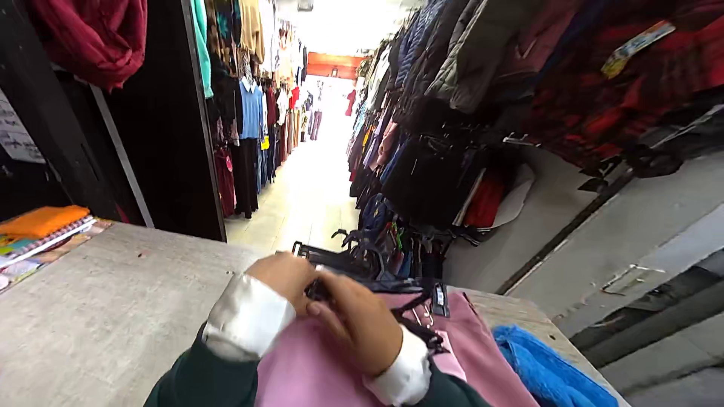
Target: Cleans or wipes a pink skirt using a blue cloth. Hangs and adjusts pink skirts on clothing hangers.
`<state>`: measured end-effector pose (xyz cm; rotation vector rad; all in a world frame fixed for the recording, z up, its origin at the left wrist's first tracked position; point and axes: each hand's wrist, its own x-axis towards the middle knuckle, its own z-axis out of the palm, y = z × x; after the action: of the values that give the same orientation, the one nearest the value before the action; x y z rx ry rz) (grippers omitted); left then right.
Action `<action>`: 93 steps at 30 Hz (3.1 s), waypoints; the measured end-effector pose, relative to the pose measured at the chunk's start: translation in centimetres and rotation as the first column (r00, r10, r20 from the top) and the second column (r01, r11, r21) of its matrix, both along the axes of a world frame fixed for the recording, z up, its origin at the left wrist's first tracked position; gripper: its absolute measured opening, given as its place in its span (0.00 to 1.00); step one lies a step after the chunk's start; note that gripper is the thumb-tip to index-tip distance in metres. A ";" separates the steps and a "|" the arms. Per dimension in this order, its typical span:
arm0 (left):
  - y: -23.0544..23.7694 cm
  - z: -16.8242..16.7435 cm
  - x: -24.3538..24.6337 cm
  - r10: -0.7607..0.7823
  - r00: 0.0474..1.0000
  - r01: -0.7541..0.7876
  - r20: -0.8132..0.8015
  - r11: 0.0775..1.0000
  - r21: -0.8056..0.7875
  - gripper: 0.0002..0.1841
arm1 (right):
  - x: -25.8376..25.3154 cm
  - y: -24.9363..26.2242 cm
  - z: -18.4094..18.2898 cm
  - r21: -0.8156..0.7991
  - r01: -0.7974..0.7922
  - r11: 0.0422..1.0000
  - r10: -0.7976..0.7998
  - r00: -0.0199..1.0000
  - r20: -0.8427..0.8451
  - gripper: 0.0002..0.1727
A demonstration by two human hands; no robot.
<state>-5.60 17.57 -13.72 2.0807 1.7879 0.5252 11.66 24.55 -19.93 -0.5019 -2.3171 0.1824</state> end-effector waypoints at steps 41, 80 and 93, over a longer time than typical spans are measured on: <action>5.3 -0.1 -1.3 -0.054 0.999 0.054 0.001 0.998 0.024 0.19 | 17.3 3.7 0.5 -0.229 0.323 0.918 -0.321 0.946 0.045 0.20; 4.8 -2.6 4.7 -0.292 0.485 0.014 0.824 0.945 0.327 0.13 | 14.0 3.4 -6.8 -0.415 -0.131 0.900 -0.026 0.936 -0.352 0.16; 0.9 -8.1 -15.0 0.609 0.141 -0.521 0.780 0.716 -0.464 0.17 | 15.6 5.3 7.7 -0.177 -0.386 0.905 0.386 0.922 -0.035 0.16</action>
<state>-20.61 18.52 -21.81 0.5255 1.6584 1.4300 27.30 29.83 -12.26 -0.1205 -2.3914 0.5888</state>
